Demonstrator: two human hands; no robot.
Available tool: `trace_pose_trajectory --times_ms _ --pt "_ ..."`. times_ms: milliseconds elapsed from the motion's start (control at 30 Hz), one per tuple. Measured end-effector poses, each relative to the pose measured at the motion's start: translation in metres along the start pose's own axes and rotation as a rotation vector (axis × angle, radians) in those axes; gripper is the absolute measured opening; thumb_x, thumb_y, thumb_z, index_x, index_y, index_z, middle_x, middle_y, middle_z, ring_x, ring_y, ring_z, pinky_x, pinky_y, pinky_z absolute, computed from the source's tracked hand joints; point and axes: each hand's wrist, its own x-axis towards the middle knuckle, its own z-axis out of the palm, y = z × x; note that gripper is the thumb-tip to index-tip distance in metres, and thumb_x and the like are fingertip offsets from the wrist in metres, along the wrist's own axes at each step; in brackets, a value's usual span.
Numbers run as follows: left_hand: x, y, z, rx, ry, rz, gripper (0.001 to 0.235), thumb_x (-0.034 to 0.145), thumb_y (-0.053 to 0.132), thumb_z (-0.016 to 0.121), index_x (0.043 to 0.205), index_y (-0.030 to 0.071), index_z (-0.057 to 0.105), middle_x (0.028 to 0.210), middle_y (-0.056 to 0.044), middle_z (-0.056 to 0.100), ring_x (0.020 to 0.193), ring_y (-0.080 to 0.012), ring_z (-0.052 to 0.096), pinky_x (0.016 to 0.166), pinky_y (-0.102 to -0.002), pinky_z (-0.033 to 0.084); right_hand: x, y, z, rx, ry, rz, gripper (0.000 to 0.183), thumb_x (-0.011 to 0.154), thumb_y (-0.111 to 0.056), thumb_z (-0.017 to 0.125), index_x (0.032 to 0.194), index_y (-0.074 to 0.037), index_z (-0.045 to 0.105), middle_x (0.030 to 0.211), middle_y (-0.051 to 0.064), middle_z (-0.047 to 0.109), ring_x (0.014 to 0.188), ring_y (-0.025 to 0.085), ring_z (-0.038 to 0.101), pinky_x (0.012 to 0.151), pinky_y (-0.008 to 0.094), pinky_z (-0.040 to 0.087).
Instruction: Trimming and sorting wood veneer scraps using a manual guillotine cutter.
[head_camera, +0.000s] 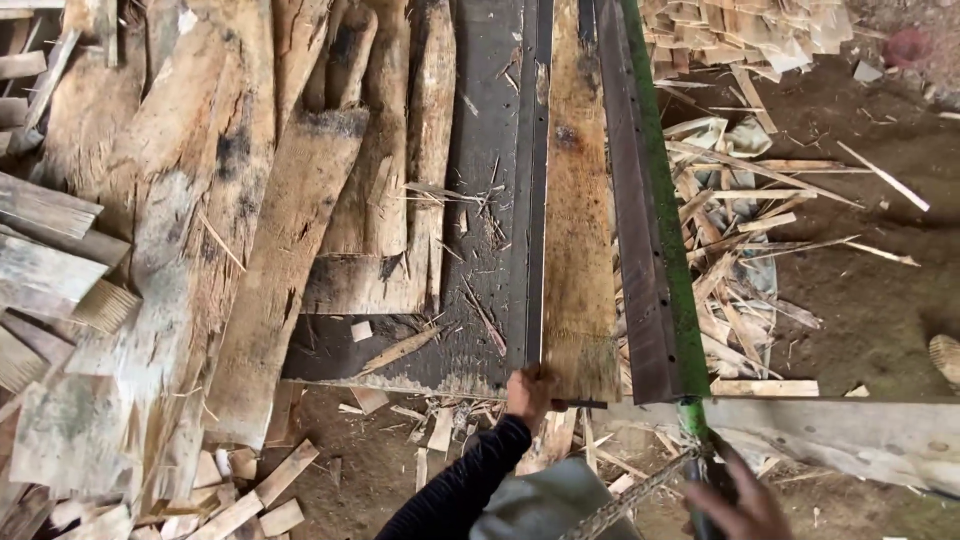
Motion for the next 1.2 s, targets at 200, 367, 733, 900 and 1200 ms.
trace_pose_trajectory --times_ms 200,367,733,900,1200 --pt "0.010 0.012 0.029 -0.148 0.127 -0.029 0.010 0.096 0.004 0.066 0.098 -0.005 0.072 0.089 -0.010 0.070 0.065 -0.0198 0.071 0.051 -0.038 0.066 0.024 -0.050 0.011 -0.119 -0.107 -0.261 0.109 0.077 -0.014 0.083 0.166 -0.022 0.021 0.068 0.016 0.066 0.051 0.025 0.065 0.047 0.040 0.054" --pt "0.065 0.031 0.036 -0.014 0.172 -0.108 0.013 0.095 0.008 0.066 0.104 -0.001 0.070 0.095 -0.013 0.074 0.064 -0.0241 0.076 0.050 -0.037 0.066 0.007 -0.076 0.023 -0.177 0.057 -0.175 0.106 0.079 -0.011 0.078 0.169 -0.024 0.023 0.063 0.015 0.061 0.048 0.025 0.063 0.049 0.039 0.053" --pt "0.113 0.062 0.028 0.161 0.128 -0.147 0.021 0.097 0.007 0.060 0.112 -0.004 0.069 0.082 -0.017 0.074 0.058 -0.0262 0.074 0.050 -0.040 0.065 0.000 -0.101 0.061 -0.251 0.148 0.072 0.087 0.088 -0.021 0.071 0.162 -0.019 0.025 0.072 0.016 0.067 0.052 0.028 0.067 0.051 0.043 0.058" --pt "0.126 0.061 0.028 0.225 0.132 -0.175 0.023 0.098 0.008 0.060 0.113 -0.007 0.068 0.082 -0.021 0.074 0.061 -0.0283 0.075 0.051 -0.041 0.064 0.000 -0.107 0.065 -0.206 0.153 0.123 0.083 0.089 -0.018 0.069 0.160 -0.018 0.026 0.073 0.017 0.064 0.051 0.031 0.065 0.050 0.045 0.054" --pt "0.134 0.036 0.025 0.243 0.118 -0.144 0.017 0.096 0.005 0.057 0.101 -0.009 0.066 0.076 -0.019 0.072 0.060 -0.0274 0.076 0.049 -0.041 0.065 -0.017 -0.117 0.045 -0.203 0.160 0.051 0.085 0.082 -0.021 0.068 0.158 -0.016 0.029 0.073 0.016 0.065 0.049 0.028 0.066 0.047 0.042 0.054"
